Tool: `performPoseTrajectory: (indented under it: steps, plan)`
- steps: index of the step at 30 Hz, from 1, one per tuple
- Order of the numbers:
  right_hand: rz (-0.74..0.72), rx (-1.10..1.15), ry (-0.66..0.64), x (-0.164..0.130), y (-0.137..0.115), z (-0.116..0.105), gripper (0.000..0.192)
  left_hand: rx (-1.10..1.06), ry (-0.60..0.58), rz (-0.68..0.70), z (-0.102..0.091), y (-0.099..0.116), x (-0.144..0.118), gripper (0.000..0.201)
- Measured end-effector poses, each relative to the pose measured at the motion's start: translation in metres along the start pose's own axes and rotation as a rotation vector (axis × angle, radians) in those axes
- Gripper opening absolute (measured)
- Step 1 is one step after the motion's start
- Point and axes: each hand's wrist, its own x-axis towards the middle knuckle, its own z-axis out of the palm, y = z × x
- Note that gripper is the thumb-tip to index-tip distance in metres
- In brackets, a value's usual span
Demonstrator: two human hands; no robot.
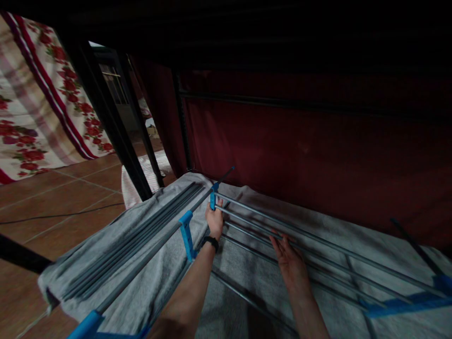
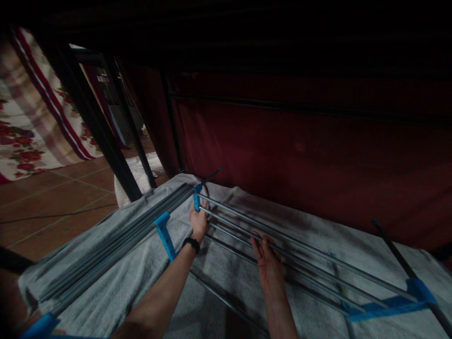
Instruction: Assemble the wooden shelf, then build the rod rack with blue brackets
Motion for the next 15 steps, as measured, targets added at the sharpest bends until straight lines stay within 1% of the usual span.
performPoseTrajectory:
  steps: [4,8,15]
  plan:
    - [-0.003,-0.007,0.008,0.0001,-0.0002,0.0004,0.019,0.018,0.019,0.004,0.0010,0.0016,-0.0006,0.027]
    - [-0.005,-0.009,0.001,0.0000,-0.0003,-0.0009,0.018,0.028,0.018,0.023,0.0024,-0.0014,0.0000,0.029]
    - [-0.004,-0.031,0.005,-0.0034,-0.0030,-0.0015,0.020,0.002,0.020,-0.008,0.0054,-0.0036,-0.0003,0.033]
